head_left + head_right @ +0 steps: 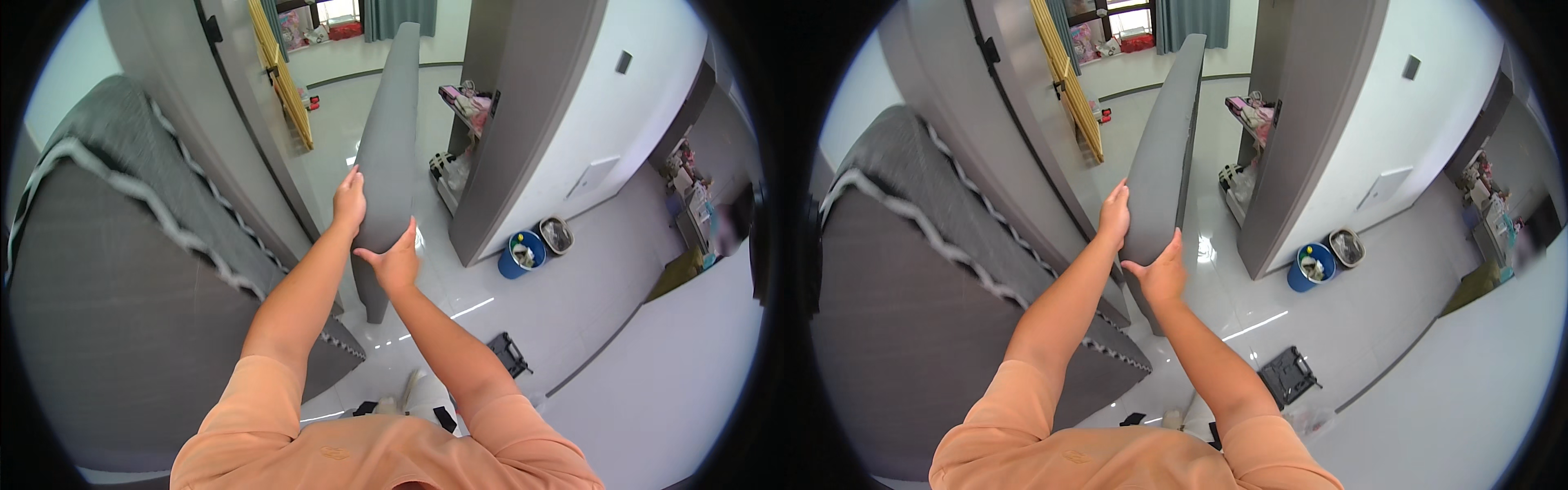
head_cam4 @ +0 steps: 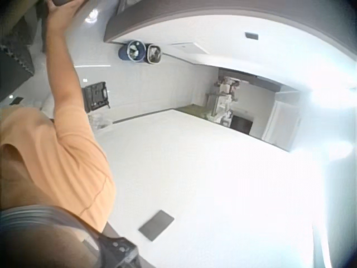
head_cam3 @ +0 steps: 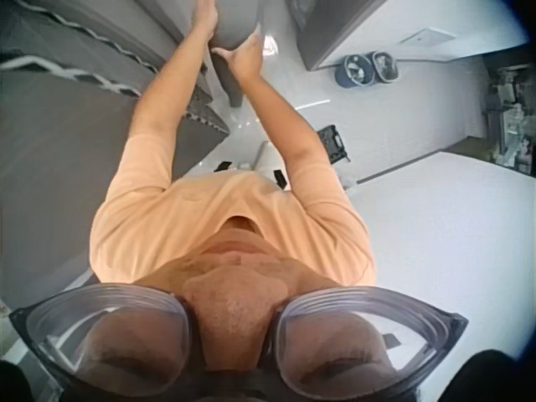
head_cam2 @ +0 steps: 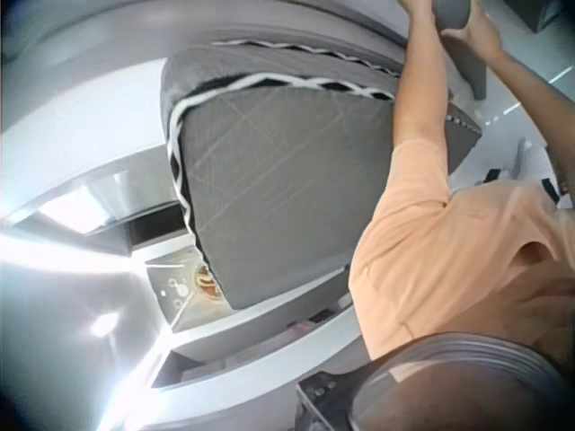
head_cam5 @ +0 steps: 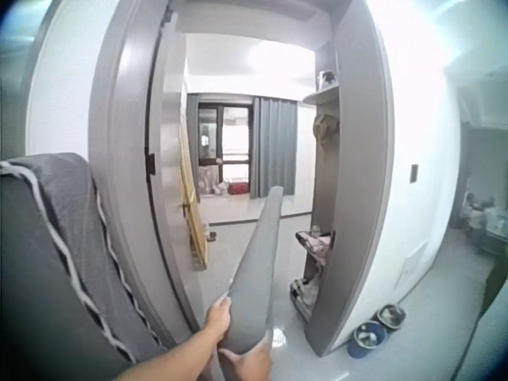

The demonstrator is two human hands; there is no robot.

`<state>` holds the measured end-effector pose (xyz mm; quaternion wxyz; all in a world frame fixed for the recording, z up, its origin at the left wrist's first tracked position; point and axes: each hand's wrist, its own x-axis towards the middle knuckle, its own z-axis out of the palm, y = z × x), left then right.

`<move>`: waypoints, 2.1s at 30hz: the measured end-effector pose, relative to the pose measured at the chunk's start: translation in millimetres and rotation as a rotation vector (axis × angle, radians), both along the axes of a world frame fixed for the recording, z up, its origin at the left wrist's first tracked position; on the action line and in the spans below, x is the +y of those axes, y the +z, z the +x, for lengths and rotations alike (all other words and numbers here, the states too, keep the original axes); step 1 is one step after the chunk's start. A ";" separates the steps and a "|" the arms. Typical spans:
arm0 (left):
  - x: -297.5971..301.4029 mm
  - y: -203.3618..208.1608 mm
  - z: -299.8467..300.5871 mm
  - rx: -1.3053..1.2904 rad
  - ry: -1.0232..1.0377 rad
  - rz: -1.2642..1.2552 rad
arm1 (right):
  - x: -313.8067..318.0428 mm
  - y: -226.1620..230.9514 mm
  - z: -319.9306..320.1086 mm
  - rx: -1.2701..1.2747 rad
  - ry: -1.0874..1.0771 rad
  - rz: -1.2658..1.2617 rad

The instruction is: The person uses a drill to drive screws into a bed frame, collects the screws by hand, and then carries a padded headboard across the room to position it against a wall.

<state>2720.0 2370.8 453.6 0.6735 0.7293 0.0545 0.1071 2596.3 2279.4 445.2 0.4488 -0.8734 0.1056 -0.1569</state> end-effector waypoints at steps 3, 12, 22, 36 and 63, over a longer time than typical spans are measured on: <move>22.5 -4.5 62.3 -0.020 0.010 -0.094 | 8.5 -3.7 62.1 -0.151 0.062 0.033; 85.8 34.4 172.2 -0.066 0.361 0.175 | 36.3 85.8 270.7 0.043 0.513 -0.266; 92.3 -23.1 220.0 -0.281 0.349 0.441 | 69.7 65.5 434.5 -0.398 0.812 -0.438; -9.0 9.6 577.7 0.095 -0.302 -0.697 | -78.9 12.1 659.1 0.120 0.504 0.770; -143.3 3.4 1012.7 0.156 -0.601 -0.519 | -183.3 -10.5 737.8 -0.403 -0.963 0.230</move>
